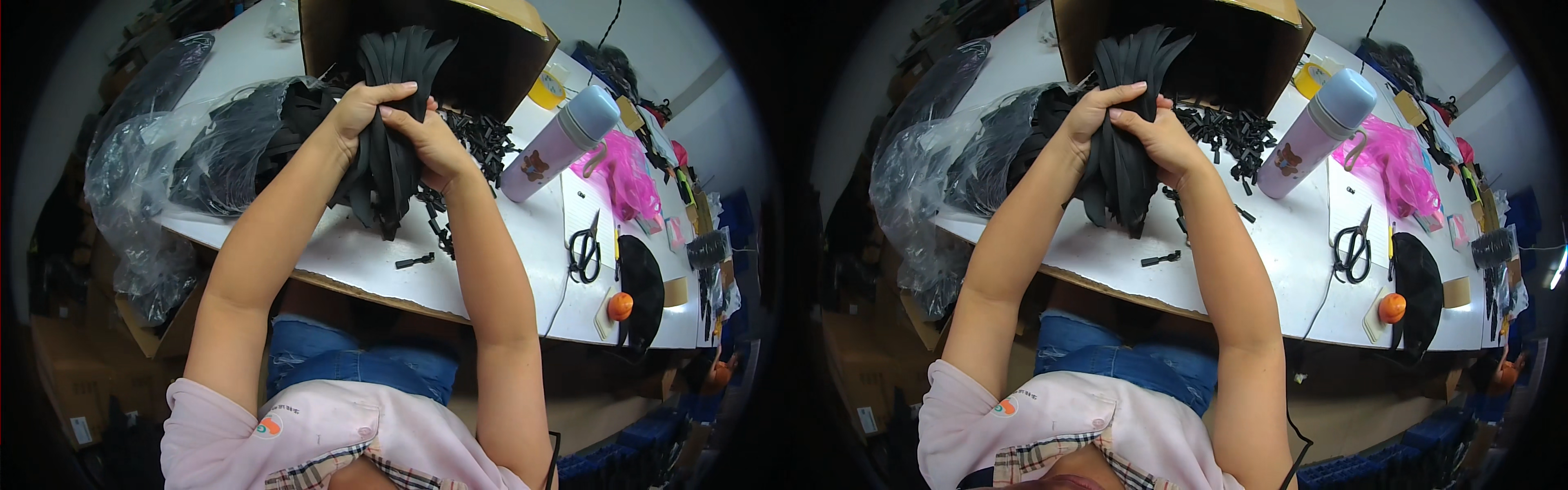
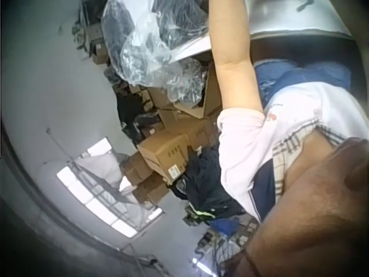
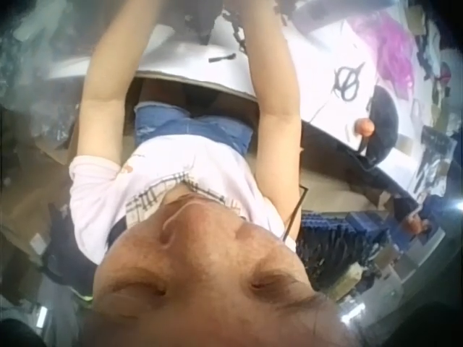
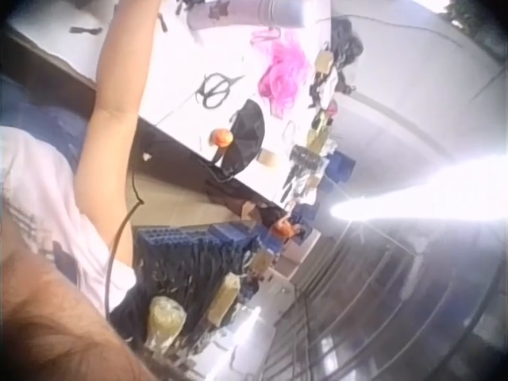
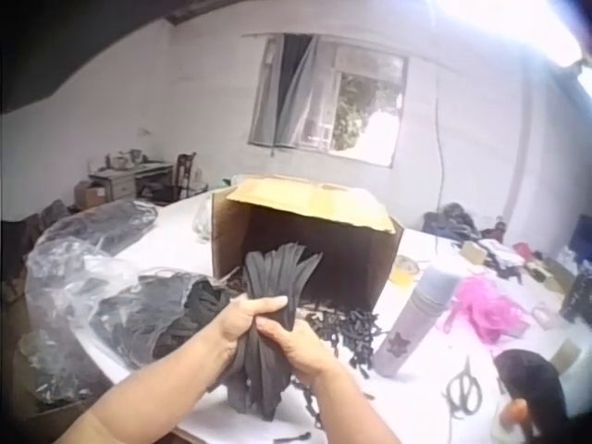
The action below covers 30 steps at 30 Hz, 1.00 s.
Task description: Manually attaching small plastic clips to black fabric webbing strips on a workbench.
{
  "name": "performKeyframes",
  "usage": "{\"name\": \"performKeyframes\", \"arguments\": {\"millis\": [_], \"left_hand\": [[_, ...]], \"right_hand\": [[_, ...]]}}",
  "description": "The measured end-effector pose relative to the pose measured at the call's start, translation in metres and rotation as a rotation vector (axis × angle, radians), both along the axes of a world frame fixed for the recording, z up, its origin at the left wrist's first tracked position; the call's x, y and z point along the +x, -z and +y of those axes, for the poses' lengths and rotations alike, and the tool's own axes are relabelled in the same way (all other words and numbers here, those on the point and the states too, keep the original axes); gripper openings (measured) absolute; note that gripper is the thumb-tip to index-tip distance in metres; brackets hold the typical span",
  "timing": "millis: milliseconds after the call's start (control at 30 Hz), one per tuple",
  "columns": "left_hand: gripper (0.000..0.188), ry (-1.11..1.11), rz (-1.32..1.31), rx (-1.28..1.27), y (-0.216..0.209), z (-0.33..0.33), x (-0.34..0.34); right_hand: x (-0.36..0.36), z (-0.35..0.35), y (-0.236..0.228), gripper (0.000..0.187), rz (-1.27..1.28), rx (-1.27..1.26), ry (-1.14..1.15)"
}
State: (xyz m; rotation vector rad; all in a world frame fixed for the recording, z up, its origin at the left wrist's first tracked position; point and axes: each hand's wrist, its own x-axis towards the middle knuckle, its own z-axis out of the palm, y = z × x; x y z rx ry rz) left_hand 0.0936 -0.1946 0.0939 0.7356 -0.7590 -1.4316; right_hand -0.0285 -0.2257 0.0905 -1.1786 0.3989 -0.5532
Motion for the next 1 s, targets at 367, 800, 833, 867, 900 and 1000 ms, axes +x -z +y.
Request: {"name": "performKeyframes", "arguments": {"millis": [367, 800, 833, 867, 900, 1000], "left_hand": [[0.018, -0.089, 0.22, 0.075, 0.007, 0.012, -0.023], [0.027, 0.228, 0.147, 0.347, 0.067, 0.175, -0.084], [0.027, 0.232, 0.155, 0.372, 0.073, 0.181, -0.084], [0.027, 0.236, 0.162, 0.397, 0.077, 0.186, -0.085], [0.027, 0.235, 0.168, 0.404, 0.081, 0.191, -0.086], [0.026, 0.214, 0.144, 0.444, 0.09, 0.203, -0.087]], "right_hand": [[-0.051, 0.022, 0.01, 0.045, 0.276, -0.453, 0.074], [-0.079, 0.088, 0.035, 0.05, -0.165, 0.125, 0.297], [-0.079, 0.094, 0.04, 0.046, -0.141, 0.076, 0.323], [-0.077, 0.099, 0.044, 0.042, -0.115, 0.065, 0.331], [-0.077, 0.103, 0.048, 0.042, -0.109, 0.072, 0.33], [-0.08, 0.117, 0.067, 0.033, 0.01, 0.037, 0.184]]}}
